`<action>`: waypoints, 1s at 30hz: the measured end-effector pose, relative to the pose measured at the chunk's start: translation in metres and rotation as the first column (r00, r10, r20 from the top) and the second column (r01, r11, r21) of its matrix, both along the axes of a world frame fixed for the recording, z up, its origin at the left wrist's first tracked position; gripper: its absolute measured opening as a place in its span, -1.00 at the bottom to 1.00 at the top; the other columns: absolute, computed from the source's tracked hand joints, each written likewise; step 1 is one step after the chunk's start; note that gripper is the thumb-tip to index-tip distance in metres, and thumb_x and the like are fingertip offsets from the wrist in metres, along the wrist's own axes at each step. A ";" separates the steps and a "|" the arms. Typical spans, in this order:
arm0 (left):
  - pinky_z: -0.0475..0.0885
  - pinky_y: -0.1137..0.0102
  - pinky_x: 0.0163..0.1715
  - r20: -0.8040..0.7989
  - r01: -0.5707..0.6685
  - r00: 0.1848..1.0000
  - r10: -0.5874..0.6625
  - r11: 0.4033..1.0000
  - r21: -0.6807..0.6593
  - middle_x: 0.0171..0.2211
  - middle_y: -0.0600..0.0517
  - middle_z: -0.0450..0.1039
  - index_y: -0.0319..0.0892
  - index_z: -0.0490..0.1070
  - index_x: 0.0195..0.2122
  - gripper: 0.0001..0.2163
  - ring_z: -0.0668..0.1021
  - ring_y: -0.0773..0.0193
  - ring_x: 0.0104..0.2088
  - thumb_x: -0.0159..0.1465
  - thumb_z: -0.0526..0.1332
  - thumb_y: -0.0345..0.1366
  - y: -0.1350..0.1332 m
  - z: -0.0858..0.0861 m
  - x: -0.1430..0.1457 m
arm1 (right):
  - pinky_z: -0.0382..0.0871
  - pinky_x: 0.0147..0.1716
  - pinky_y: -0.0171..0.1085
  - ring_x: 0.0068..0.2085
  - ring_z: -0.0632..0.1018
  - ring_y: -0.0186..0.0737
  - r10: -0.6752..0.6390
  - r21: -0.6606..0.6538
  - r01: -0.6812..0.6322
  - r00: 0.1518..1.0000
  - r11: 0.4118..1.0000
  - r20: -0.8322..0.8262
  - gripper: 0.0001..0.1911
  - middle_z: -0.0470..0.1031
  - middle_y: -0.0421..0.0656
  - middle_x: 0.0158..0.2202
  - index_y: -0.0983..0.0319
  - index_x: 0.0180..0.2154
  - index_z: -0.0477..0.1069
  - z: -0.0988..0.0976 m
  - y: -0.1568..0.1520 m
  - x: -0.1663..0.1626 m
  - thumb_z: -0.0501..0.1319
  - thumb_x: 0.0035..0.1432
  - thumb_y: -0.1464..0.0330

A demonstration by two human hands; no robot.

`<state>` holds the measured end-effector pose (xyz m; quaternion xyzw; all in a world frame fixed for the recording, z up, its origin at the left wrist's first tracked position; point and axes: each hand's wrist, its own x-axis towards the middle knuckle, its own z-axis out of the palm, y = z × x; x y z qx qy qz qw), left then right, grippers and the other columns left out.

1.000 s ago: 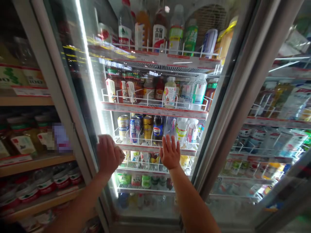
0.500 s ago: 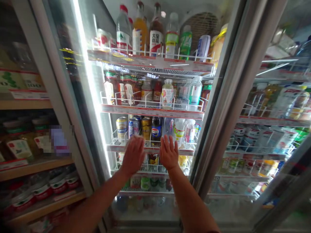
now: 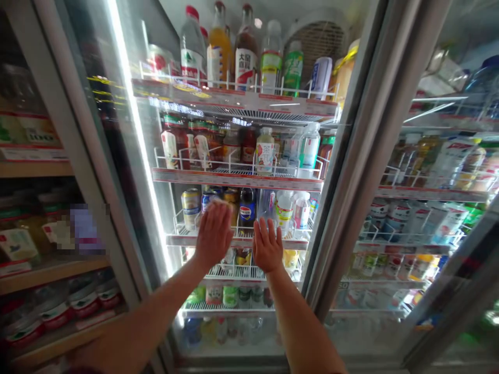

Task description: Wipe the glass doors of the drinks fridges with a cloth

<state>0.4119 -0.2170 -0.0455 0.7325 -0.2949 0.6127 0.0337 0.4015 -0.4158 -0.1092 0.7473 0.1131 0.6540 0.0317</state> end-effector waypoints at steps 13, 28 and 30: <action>-0.11 -0.01 0.45 -0.027 0.007 1.000 -0.011 0.990 -0.139 0.45 -0.09 -0.03 -0.16 -0.13 0.48 -0.38 -0.10 0.02 0.48 0.43 0.03 -0.23 0.011 0.066 0.008 | -0.10 0.42 0.02 0.47 0.07 -0.02 0.028 0.007 -0.028 1.000 1.000 0.006 -0.28 0.27 0.04 0.36 0.28 0.46 -0.10 0.005 0.001 -0.004 0.07 0.36 0.38; -0.04 -0.10 0.41 -0.022 -0.095 0.995 0.093 0.987 -0.131 0.47 -0.15 -0.12 -0.24 -0.09 0.46 -0.41 -0.15 -0.10 0.48 0.46 0.01 -0.22 0.045 0.083 0.012 | -0.09 0.42 0.01 0.48 0.01 -0.06 0.044 0.005 -0.044 0.999 0.999 0.027 -0.30 0.32 0.04 0.33 0.29 0.45 -0.09 0.003 0.002 -0.004 0.08 0.37 0.39; -0.11 0.01 0.45 -0.009 -0.020 1.000 0.021 0.997 0.077 0.45 -0.07 -0.01 -0.14 0.00 0.45 -0.43 -0.15 0.03 0.48 0.43 0.05 -0.20 0.033 0.030 0.007 | -0.10 0.43 0.01 0.48 0.00 -0.06 0.043 0.006 -0.044 0.999 0.999 0.027 -0.30 0.34 0.04 0.32 0.30 0.45 -0.09 0.003 0.003 -0.004 0.08 0.37 0.39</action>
